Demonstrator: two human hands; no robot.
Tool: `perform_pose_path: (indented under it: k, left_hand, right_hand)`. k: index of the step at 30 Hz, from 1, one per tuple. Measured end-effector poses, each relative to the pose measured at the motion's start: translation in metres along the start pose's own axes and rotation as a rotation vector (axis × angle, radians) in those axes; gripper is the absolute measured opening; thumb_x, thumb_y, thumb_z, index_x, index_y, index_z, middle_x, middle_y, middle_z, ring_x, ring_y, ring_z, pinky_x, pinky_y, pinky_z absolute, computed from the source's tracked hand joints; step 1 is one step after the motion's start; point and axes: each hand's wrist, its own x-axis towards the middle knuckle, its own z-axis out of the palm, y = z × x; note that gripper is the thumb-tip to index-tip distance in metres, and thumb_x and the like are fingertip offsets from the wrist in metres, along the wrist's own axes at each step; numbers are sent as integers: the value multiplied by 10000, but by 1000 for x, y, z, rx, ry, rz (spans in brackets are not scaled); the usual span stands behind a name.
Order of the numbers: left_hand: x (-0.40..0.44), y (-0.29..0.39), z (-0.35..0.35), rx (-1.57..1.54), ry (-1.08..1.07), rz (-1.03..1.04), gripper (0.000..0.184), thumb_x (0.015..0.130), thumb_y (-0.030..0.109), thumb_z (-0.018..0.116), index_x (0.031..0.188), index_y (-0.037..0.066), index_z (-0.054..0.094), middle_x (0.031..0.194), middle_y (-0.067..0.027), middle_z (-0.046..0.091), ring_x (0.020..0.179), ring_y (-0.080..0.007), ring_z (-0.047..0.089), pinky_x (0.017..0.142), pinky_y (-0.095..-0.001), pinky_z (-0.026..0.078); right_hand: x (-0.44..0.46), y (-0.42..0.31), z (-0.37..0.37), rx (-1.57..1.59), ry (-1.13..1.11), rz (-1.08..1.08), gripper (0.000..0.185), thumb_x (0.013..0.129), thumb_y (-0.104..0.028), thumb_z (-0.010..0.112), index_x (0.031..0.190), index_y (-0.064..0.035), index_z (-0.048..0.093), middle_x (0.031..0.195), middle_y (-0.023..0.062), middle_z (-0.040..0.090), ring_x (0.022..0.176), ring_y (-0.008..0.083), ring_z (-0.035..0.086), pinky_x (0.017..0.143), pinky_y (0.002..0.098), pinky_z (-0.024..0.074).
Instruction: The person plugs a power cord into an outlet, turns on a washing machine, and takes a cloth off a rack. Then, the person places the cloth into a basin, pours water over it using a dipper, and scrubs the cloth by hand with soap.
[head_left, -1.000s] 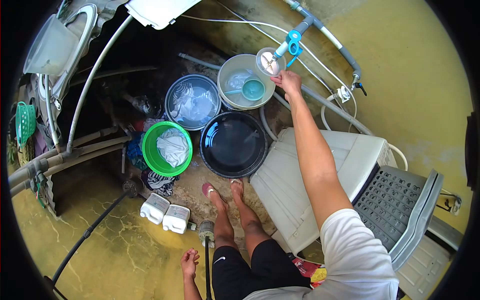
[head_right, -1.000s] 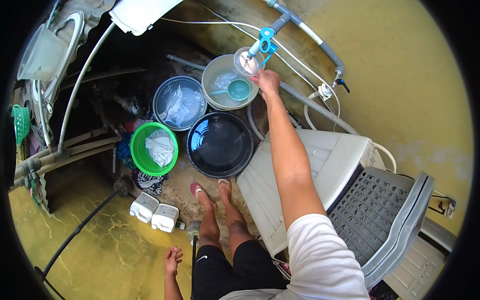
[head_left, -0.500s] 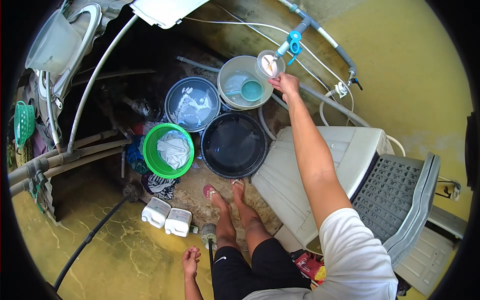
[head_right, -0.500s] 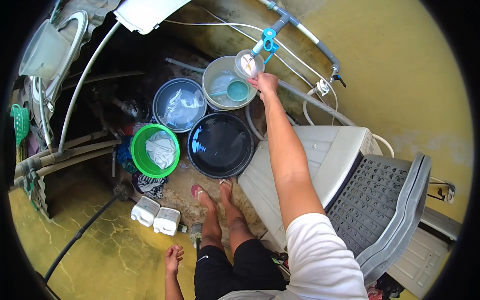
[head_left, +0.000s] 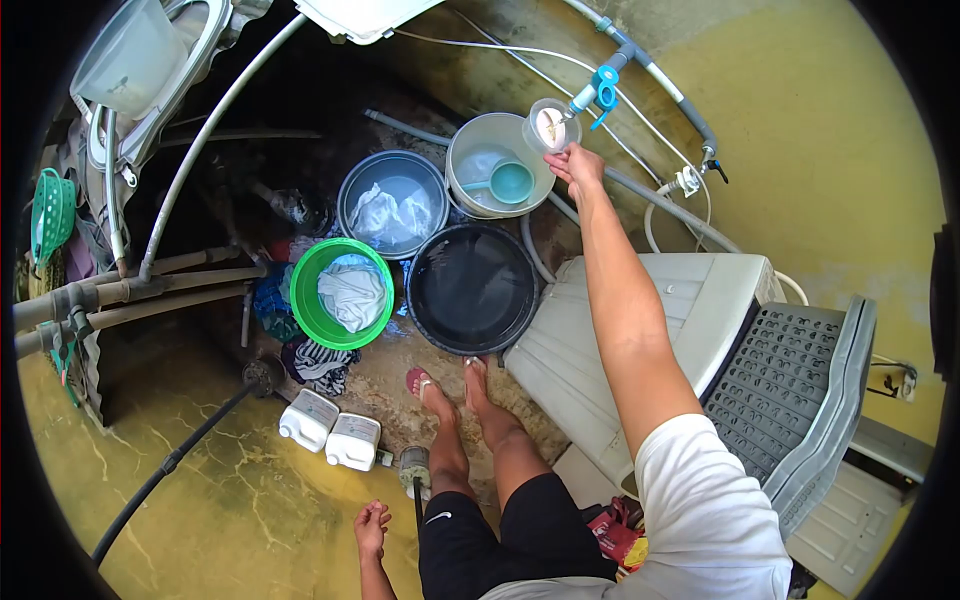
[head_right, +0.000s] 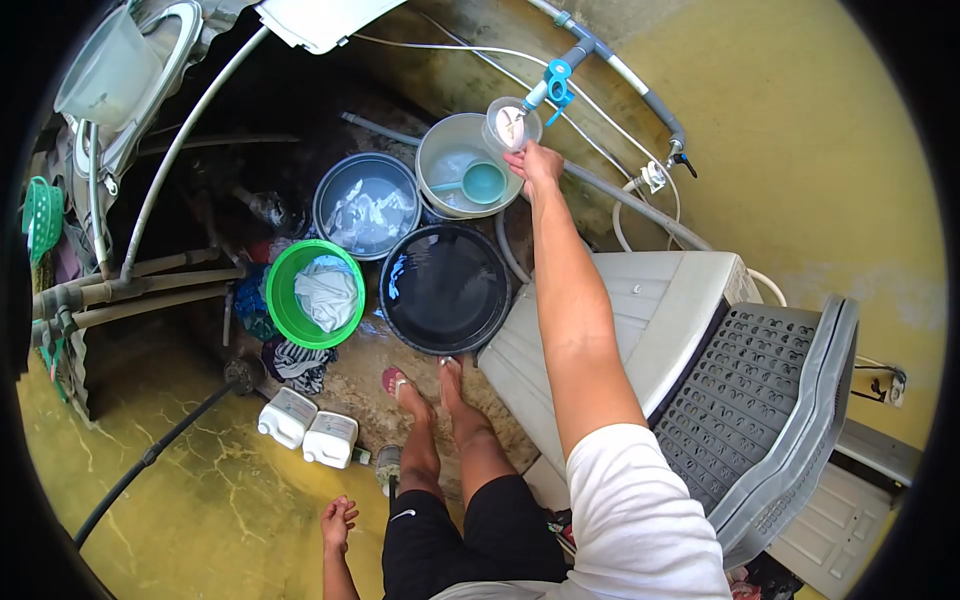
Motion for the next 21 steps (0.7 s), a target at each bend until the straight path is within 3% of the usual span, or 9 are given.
perform_pose_path:
  k: [5,10,16,21]
  left_hand:
    - [-1,-1,20,-3,-6,18,325,982,348,617,1220,129,643,1075,-61,705,853,-160,668,711,-273,433]
    - [2,12,40,-33,22,51,355,969,343,649,1219,91,646,1032,-42,704,862,-160,659,733,-264,435]
    - [14,19,53,-57,16,124,329,988,346,611,1226,121,644,1060,-39,703,862,-148,660,738,-268,415]
    - [25,42,57,-134,-14,183,334,979,213,651,1231,-5,629,1039,-98,673,914,-173,633,836,-279,511]
  right_hand:
    - [10,5,-6,-40,-3,-24,134,890,-81,505,861,29,576,906,216,691,843,299,751,682,308,609]
    - [20,13,-15,-9,-18,-28,238,921,-98,527,1012,112,591,899,201,687,784,288,751,665,321,606]
    - [30,8,-20,-22,-62,-48,221,928,-94,526,1006,104,586,891,199,683,780,289,751,663,315,607]
    - [28,-7,-20,-46,-39,-37,194,932,-85,526,985,94,578,881,198,679,783,287,752,663,310,609]
